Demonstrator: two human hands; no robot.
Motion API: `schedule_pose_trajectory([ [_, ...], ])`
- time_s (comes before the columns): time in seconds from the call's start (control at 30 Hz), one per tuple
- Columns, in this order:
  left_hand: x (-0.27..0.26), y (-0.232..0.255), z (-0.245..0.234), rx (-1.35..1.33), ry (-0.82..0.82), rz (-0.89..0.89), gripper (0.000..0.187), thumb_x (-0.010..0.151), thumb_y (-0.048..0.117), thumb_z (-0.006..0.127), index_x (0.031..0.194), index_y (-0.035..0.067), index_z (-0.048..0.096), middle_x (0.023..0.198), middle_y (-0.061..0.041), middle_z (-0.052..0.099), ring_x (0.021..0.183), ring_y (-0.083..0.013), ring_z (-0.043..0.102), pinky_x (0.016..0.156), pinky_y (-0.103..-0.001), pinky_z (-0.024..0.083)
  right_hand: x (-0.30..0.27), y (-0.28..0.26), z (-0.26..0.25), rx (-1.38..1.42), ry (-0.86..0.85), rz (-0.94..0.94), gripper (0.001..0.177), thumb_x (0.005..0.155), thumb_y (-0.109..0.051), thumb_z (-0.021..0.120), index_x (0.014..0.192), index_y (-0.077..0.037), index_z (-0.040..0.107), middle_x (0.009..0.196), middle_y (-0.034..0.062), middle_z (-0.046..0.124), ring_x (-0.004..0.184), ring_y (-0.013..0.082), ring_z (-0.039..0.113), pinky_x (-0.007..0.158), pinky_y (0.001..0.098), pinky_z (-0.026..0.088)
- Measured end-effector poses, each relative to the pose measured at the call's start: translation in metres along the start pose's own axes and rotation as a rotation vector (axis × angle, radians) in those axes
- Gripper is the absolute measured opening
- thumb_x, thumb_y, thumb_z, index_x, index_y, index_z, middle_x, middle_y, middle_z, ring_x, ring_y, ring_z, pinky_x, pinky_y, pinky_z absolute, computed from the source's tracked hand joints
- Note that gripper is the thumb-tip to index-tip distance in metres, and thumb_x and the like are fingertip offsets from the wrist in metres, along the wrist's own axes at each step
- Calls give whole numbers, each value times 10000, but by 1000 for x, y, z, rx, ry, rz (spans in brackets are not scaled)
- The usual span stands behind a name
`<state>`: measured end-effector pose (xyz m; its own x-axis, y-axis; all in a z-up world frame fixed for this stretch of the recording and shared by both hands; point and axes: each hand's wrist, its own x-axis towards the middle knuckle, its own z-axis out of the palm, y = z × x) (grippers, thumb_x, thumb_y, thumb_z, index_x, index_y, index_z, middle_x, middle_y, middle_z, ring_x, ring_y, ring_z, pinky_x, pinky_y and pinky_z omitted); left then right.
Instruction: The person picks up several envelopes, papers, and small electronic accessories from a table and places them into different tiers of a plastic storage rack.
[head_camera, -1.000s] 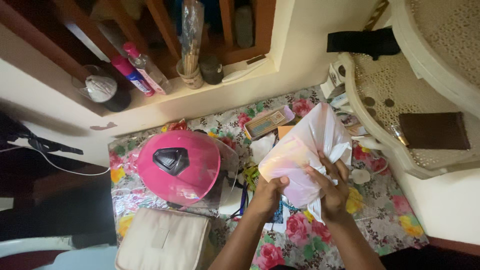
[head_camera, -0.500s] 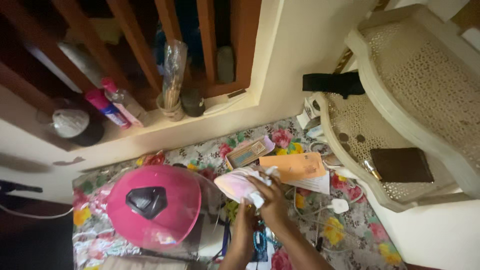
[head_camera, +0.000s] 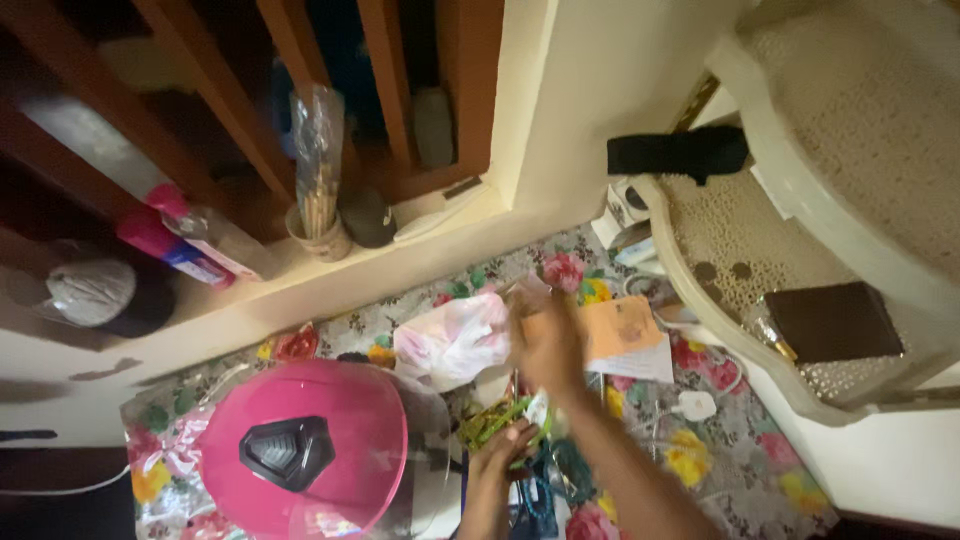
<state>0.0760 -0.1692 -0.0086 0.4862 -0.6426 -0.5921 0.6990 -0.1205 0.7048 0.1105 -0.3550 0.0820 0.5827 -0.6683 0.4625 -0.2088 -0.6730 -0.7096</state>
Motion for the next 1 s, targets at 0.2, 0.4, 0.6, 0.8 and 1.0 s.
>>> schedule_pose_trajectory([
  [0.2, -5, 17, 28, 9, -10, 122, 426, 923, 346, 579, 1139, 22, 751, 1082, -76, 811, 942, -182, 698, 766, -355, 515, 165, 21, -81, -781, 183, -42, 896, 811, -477, 845, 1441, 69, 518, 1429, 300, 470, 1234, 504, 442, 963, 628, 398],
  [0.4, -10, 21, 38, 22, -86, 151, 362, 955, 354, 589, 1078, 42, 725, 1067, -79, 803, 894, -165, 696, 765, -309, 497, 180, 54, -84, -913, 121, 10, 504, 844, -332, 825, 1233, -71, 638, 1350, 308, 484, 1120, 508, 511, 769, 613, 467],
  [0.6, -21, 19, 16, -26, -35, 77, 395, 979, 367, 558, 1121, 31, 711, 1042, -84, 786, 835, -183, 666, 731, -328, 492, 105, 31, -96, -492, 175, -280, 247, 1033, -87, 711, 1248, -21, 608, 1238, 189, 621, 1126, 405, 595, 948, 528, 474],
  [0.8, -17, 27, 18, -323, -63, 47, 464, 929, 452, 446, 1189, 145, 677, 1043, -30, 750, 875, -147, 702, 772, -329, 552, -134, -22, -59, -277, -388, -93, 464, 871, -42, 692, 1330, -97, 663, 1468, 151, 614, 1282, 301, 592, 1133, 491, 431],
  [1.0, 14, -46, -29, 46, 293, 52, 278, 902, 181, 730, 1146, 47, 718, 956, -59, 735, 770, -190, 597, 669, -349, 451, -131, -10, -108, 14, -612, 349, 657, 802, -115, 804, 1415, -86, 571, 1394, 156, 613, 1249, 291, 603, 1007, 411, 487],
])
